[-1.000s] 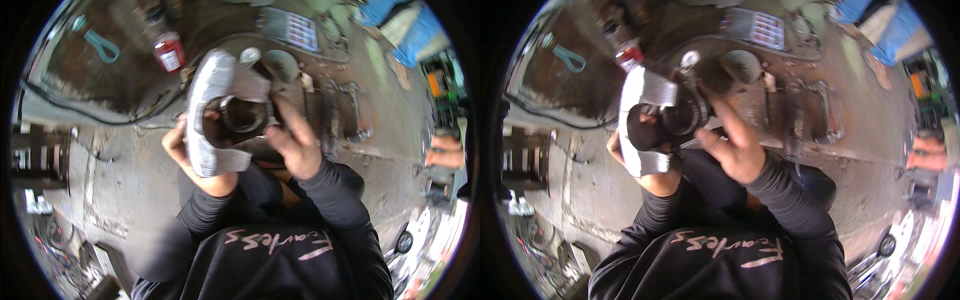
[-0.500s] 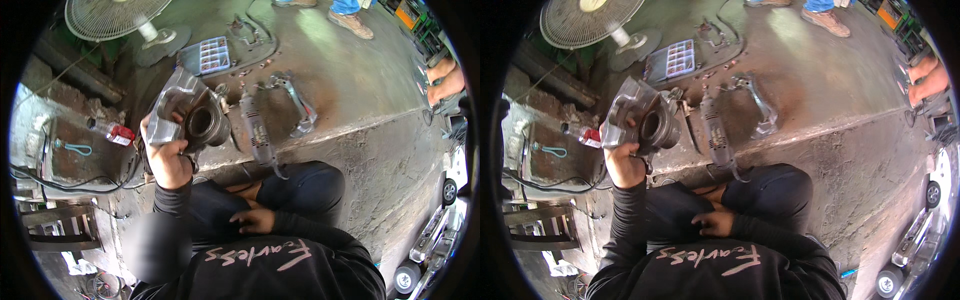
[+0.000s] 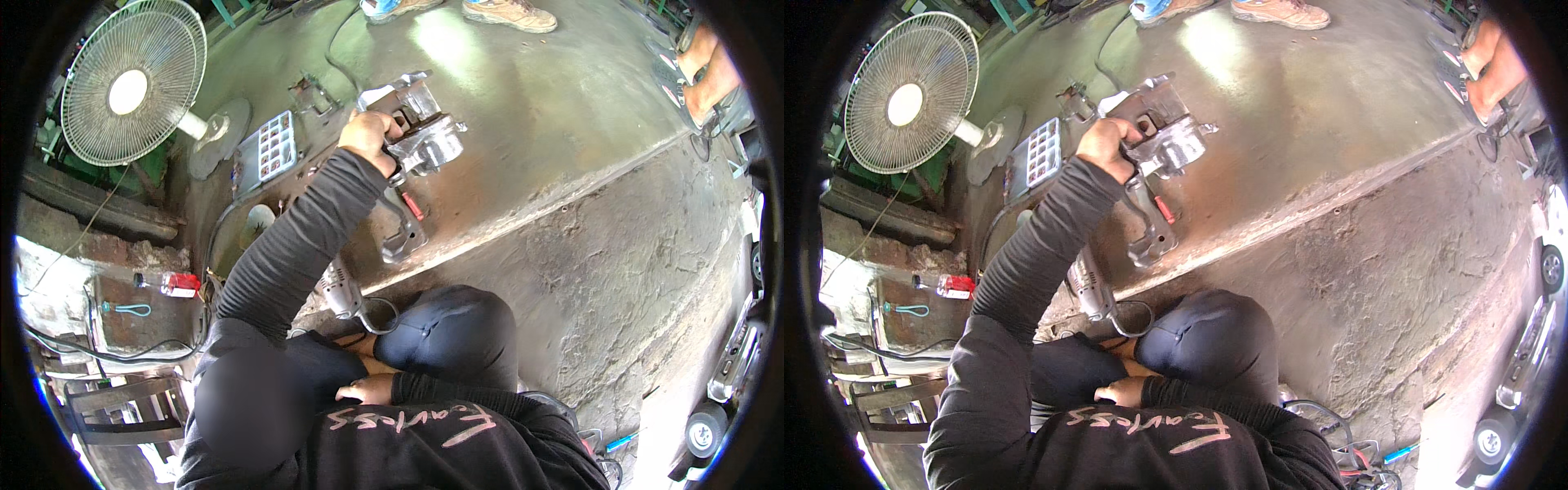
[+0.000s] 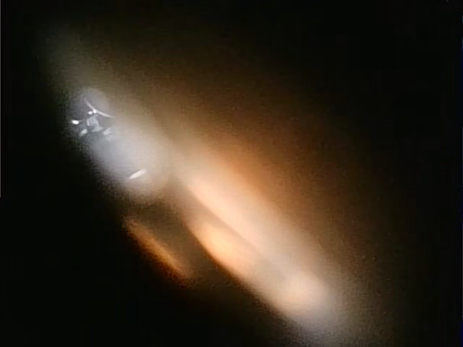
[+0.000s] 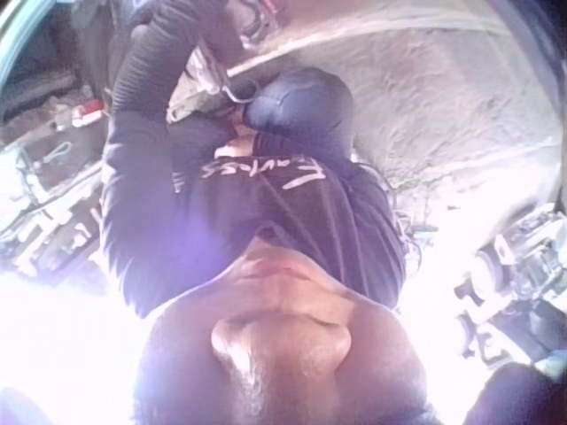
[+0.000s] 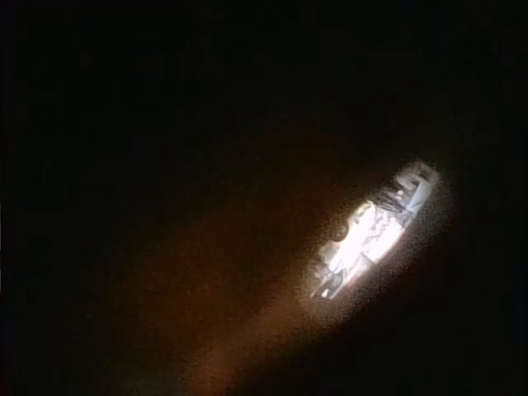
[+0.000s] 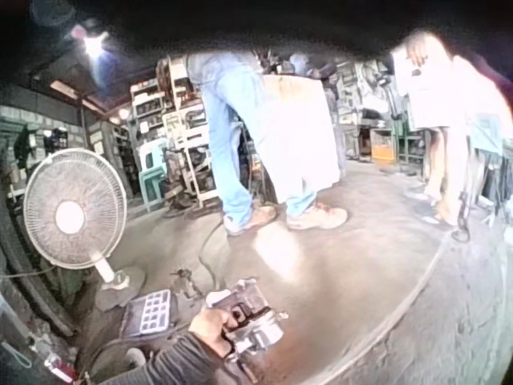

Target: The person sits on the floor and uses a metal rod to scrape the inside of a curved metal part. They then use a rotary tool with a small bit to work on the same part and a small metal piece. The person switches between tools and objects while seated.

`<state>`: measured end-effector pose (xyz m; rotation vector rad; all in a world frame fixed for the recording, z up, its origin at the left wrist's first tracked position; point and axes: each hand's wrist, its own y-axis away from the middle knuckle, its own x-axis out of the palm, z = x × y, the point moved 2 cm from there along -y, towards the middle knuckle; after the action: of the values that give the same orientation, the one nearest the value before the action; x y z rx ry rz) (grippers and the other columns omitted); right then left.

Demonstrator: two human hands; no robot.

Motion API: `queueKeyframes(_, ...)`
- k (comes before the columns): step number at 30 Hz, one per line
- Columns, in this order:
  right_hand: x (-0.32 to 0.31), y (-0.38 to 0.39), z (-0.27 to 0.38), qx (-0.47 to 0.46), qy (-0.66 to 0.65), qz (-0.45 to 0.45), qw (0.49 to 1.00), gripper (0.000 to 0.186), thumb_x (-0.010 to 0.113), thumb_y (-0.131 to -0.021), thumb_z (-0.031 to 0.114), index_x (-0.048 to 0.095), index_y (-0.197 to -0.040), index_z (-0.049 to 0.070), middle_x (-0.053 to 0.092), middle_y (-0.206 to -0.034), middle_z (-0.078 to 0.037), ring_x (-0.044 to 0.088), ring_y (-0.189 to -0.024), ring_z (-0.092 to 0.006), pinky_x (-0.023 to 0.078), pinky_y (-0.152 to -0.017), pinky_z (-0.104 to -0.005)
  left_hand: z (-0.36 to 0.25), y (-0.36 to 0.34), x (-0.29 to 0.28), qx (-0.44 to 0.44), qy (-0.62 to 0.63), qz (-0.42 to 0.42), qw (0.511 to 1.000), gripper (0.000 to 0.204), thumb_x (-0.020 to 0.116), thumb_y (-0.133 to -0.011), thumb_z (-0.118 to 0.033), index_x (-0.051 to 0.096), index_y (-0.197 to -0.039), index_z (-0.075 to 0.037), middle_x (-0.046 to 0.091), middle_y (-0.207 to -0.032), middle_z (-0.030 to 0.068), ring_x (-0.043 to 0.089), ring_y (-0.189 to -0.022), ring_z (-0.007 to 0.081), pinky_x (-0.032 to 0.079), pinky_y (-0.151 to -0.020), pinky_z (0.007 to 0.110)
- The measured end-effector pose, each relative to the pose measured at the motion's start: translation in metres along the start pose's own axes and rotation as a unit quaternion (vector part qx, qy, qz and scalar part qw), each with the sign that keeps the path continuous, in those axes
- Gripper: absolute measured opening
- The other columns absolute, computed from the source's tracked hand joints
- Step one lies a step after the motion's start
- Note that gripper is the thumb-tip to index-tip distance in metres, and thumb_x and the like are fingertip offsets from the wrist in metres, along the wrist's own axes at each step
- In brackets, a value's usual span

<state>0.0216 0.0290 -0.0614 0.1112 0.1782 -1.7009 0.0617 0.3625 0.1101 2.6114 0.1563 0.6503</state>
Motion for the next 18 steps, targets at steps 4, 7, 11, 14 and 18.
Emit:
queueKeyframes(4, 0.005, -0.004, -0.011, -0.072, -0.067, -0.01, 0.995, 0.033, 0.044, -0.09, 0.028, 0.049, -0.117, 0.008, 0.062, -0.099, -0.02, 0.061, -0.094, -0.0359, 0.046, -0.079, -0.044, 0.021, -0.018, 0.03, -0.066, 0.035, 0.019, 0.997, 0.017, 0.042, -0.074, 0.008, 0.046, -0.089, 0.006, 0.05, -0.085, 0.0133, 0.056, -0.074, 0.0312, 0.053, -0.074, 0.048)
queueKeyframes(7, 0.005, -0.009, -0.009, -0.112, -0.099, 0.011, 0.989, 0.033, 0.044, -0.09, 0.026, 0.048, -0.118, 0.008, 0.062, -0.101, -0.02, 0.061, -0.095, -0.035, 0.045, -0.08, -0.043, 0.031, -0.035, 0.036, -0.069, 0.022, 0.008, 0.997, 0.017, 0.041, -0.074, 0.008, 0.047, -0.091, 0.006, 0.05, -0.085, 0.0138, 0.057, -0.075, 0.0316, 0.052, -0.078, 0.05)
queueKeyframes(11, 0.001, -0.008, -0.009, -0.107, -0.092, 0.03, 0.99, 0.033, 0.043, -0.091, 0.025, 0.048, -0.119, 0.008, 0.061, -0.102, -0.019, 0.06, -0.097, -0.0339, 0.045, -0.081, -0.0418, 0.039, -0.052, 0.032, -0.107, 0.043, -0.002, 0.993, 0.021, 0.042, -0.074, 0.008, 0.043, -0.095, 0.007, 0.048, -0.087, 0.0151, 0.057, -0.077, 0.0329, 0.051, -0.08, 0.053)
queueKeyframes(14, -0.003, -0.006, -0.01, -0.099, -0.083, 0.032, 0.991, 0.033, 0.043, -0.091, 0.024, 0.047, -0.12, 0.008, 0.061, -0.104, -0.018, 0.06, -0.098, -0.033, 0.045, -0.082, -0.0408, 0.044, -0.065, 0.024, -0.072, 0.018, -0.034, 0.997, 0.024, 0.043, -0.074, 0.009, 0.039, -0.098, 0.007, 0.046, -0.089, 0.0155, 0.057, -0.077, 0.0338, 0.051, -0.08, 0.054)
queueKeyframes(18, -0.003, -0.005, -0.008, -0.092, -0.075, 0.037, 0.992, 0.033, 0.043, -0.091, 0.022, 0.047, -0.121, 0.008, 0.061, -0.105, -0.018, 0.059, -0.099, -0.0318, 0.044, -0.083, -0.0395, 0.039, -0.089, 0.006, -0.025, -0.191, -0.058, 0.98, 0.025, 0.048, -0.077, 0.004, 0.044, -0.101, 0.009, 0.051, -0.096, 0.0173, 0.058, -0.081, 0.0315, 0.05, -0.08, 0.05)
